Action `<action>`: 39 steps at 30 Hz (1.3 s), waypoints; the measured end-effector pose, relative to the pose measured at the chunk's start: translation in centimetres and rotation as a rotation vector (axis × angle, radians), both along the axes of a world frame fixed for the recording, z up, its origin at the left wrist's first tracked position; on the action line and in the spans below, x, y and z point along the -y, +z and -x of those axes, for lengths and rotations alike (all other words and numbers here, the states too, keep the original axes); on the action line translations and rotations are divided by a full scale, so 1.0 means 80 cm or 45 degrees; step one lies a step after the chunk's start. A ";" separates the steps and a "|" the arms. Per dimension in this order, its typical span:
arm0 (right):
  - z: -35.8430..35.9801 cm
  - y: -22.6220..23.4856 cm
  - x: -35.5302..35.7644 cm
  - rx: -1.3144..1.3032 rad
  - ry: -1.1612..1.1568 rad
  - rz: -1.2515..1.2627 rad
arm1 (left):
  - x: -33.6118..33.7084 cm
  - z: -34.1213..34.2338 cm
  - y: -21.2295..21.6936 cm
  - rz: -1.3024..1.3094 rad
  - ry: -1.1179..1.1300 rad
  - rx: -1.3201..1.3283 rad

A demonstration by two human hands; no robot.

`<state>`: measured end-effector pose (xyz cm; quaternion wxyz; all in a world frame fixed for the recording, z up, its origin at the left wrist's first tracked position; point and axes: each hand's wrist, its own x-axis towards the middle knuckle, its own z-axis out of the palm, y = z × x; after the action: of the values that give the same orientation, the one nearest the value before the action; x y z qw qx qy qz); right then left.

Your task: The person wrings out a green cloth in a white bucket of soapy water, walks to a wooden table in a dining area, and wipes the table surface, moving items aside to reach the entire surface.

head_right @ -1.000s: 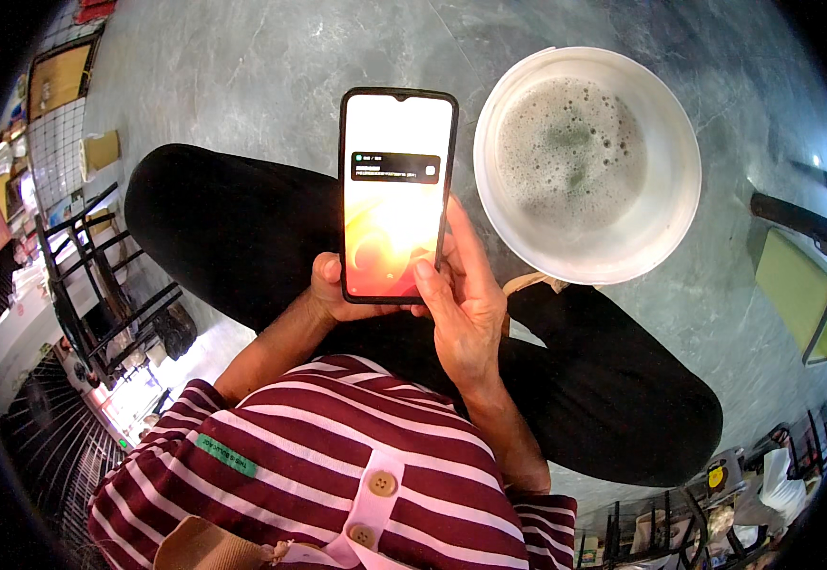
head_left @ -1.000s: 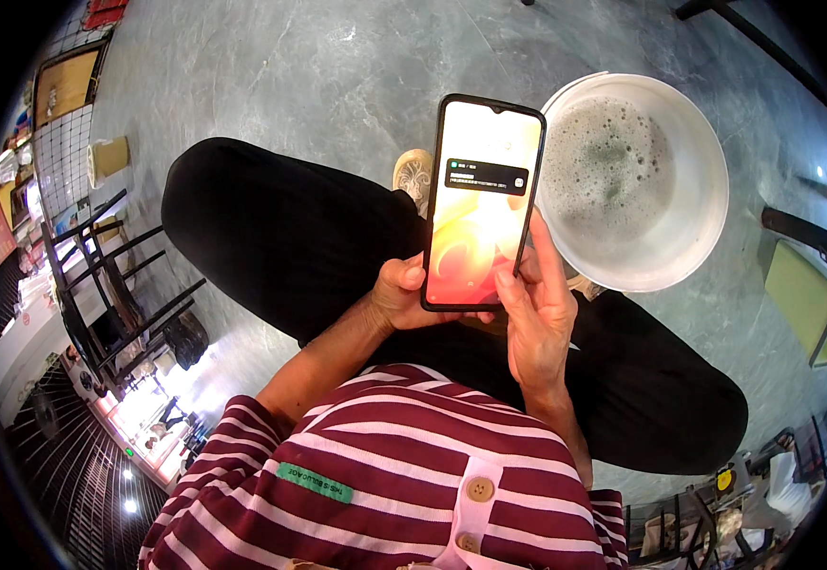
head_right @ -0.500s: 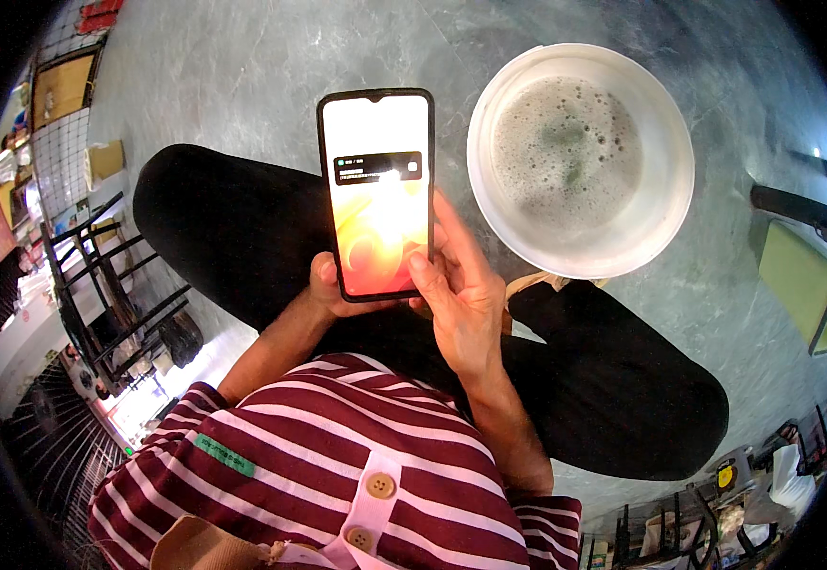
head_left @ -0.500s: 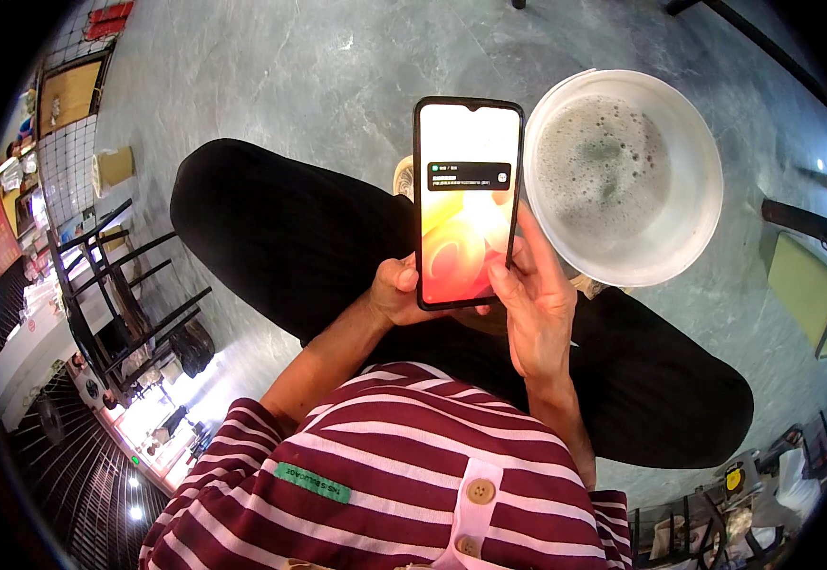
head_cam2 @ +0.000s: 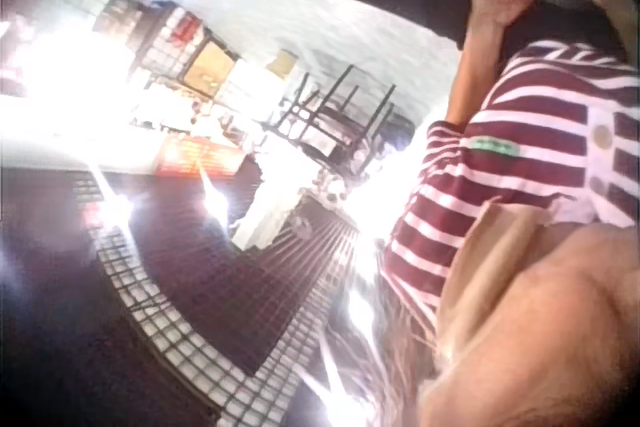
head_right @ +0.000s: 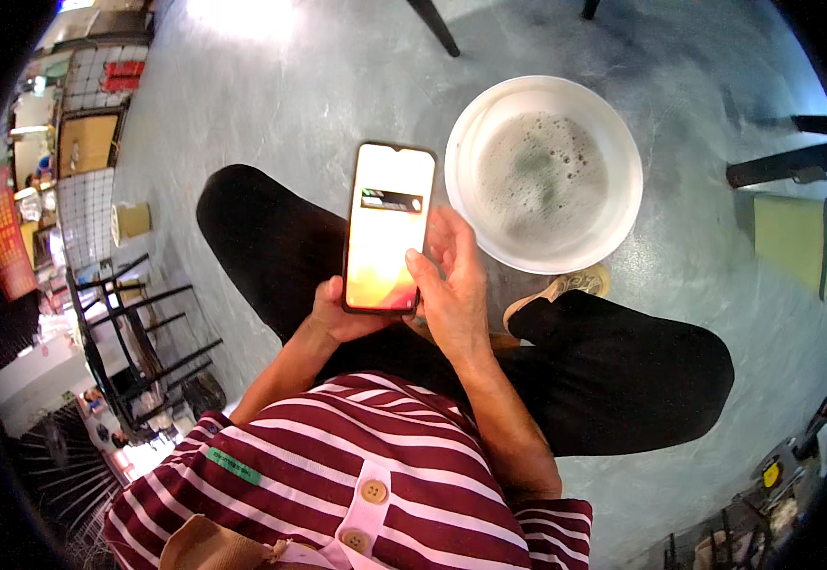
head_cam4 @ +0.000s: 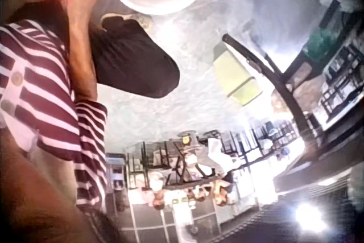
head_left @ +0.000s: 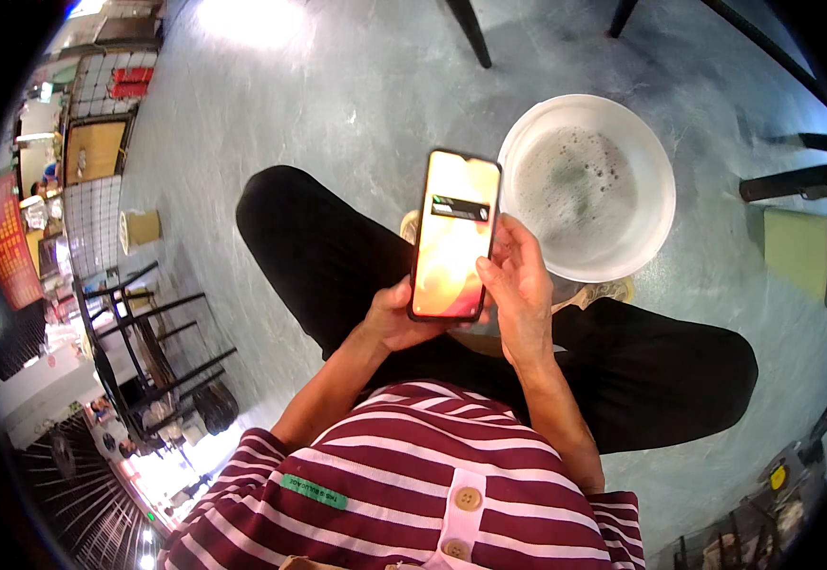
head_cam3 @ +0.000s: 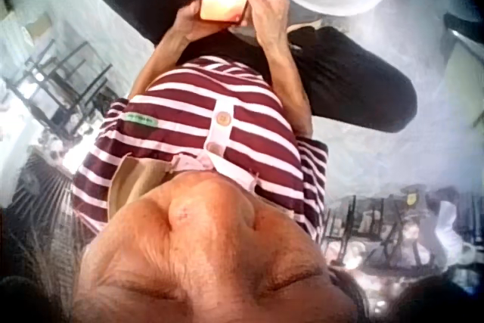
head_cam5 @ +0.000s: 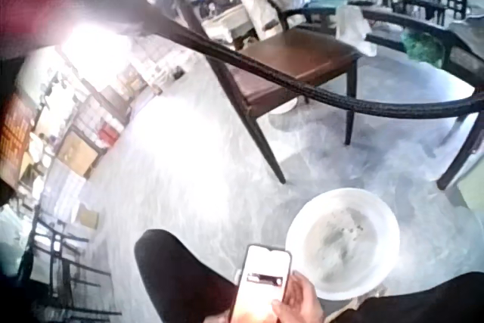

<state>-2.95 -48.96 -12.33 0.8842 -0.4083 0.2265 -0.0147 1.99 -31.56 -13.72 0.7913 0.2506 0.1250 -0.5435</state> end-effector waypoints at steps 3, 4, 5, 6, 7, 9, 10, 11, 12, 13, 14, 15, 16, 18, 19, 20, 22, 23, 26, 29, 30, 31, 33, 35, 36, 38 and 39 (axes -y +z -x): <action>0.000 -0.008 0.004 0.087 -0.162 -0.009 | -0.010 0.007 0.008 -0.085 -0.330 0.131; -0.001 -0.019 0.003 0.072 -0.198 0.167 | -0.010 0.006 0.025 -0.162 -0.425 0.164; -0.003 -0.025 0.005 0.052 -0.237 0.343 | -0.010 0.005 0.034 -0.226 -0.457 0.165; 0.002 -0.014 0.002 -0.013 -0.257 -0.038 | -0.010 0.012 0.045 -0.263 -0.436 0.162; 0.002 -0.008 0.000 -0.027 -0.194 -0.114 | -0.011 0.012 0.057 -0.308 -0.415 0.172; 0.007 -0.006 -0.012 -0.012 -0.066 -0.057 | -0.037 0.016 0.053 -0.238 -0.371 0.106; 0.008 0.001 -0.015 -0.020 -0.012 -0.116 | -0.048 0.022 0.045 -0.271 -0.257 0.042; 0.007 0.008 -0.017 -0.027 0.043 -0.174 | -0.052 0.022 0.042 -0.304 -0.143 -0.022; 0.007 0.000 -0.023 0.036 0.083 -0.108 | -0.038 0.023 0.047 -0.759 -0.134 0.242; 0.009 -0.005 -0.030 0.112 0.043 0.339 | -0.021 0.026 0.060 -0.741 -0.138 0.270; 0.013 -0.006 -0.029 0.154 0.065 0.379 | -0.012 0.031 0.057 -0.642 -0.060 0.181; 0.014 0.004 -0.022 0.202 0.092 0.417 | -0.004 0.036 0.056 -0.545 0.026 0.095; 0.015 0.014 -0.017 0.281 0.106 0.377 | 0.002 0.040 0.060 -0.658 0.056 0.161; 0.021 0.024 -0.008 0.311 0.115 0.545 | 0.000 0.042 0.056 -0.541 0.159 0.110; 0.021 0.019 -0.006 0.328 0.083 0.677 | 0.007 0.039 0.062 -0.558 0.156 0.095; 0.020 0.014 -0.006 0.289 0.052 0.850 | 0.013 0.035 0.078 -0.477 0.119 0.056; 0.023 0.024 0.006 0.245 -0.028 1.011 | 0.003 0.024 0.097 -0.340 0.011 0.073; 0.024 0.027 0.011 0.280 -0.089 0.973 | -0.012 0.018 0.105 -0.380 -0.030 0.123; 0.033 0.041 0.035 0.440 -0.047 0.834 | -0.041 0.008 0.153 -0.972 0.167 0.336; 0.043 0.045 0.050 0.457 0.067 0.700 | -0.099 0.016 0.175 -1.432 0.104 0.501; 0.047 0.045 0.054 0.466 0.087 0.675 | -0.122 0.021 0.173 -1.616 -0.068 0.532; 0.049 0.044 0.058 0.473 0.107 0.649 | -0.140 0.027 0.171 -1.798 -0.248 0.556; 0.053 0.039 0.070 0.490 0.076 0.620 | -0.118 0.043 0.160 -2.077 -0.720 0.781; 0.059 0.038 0.081 0.488 0.086 0.562 | -0.126 0.062 0.148 -2.170 -1.035 0.693; 0.063 0.039 0.089 0.482 0.081 0.521 | -0.124 0.069 0.143 -2.152 -1.194 0.871; 0.068 0.041 0.101 0.496 0.112 0.455 | -0.161 0.081 0.128 -1.998 -1.446 1.236; 0.068 0.039 0.106 0.492 0.115 0.442 | -0.143 0.073 0.131 -1.967 -1.574 1.253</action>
<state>-8.35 -57.45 -9.23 0.8274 -0.5533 0.0290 -0.0916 -3.86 -20.16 -3.23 -0.0230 0.8856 -0.0446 -0.4618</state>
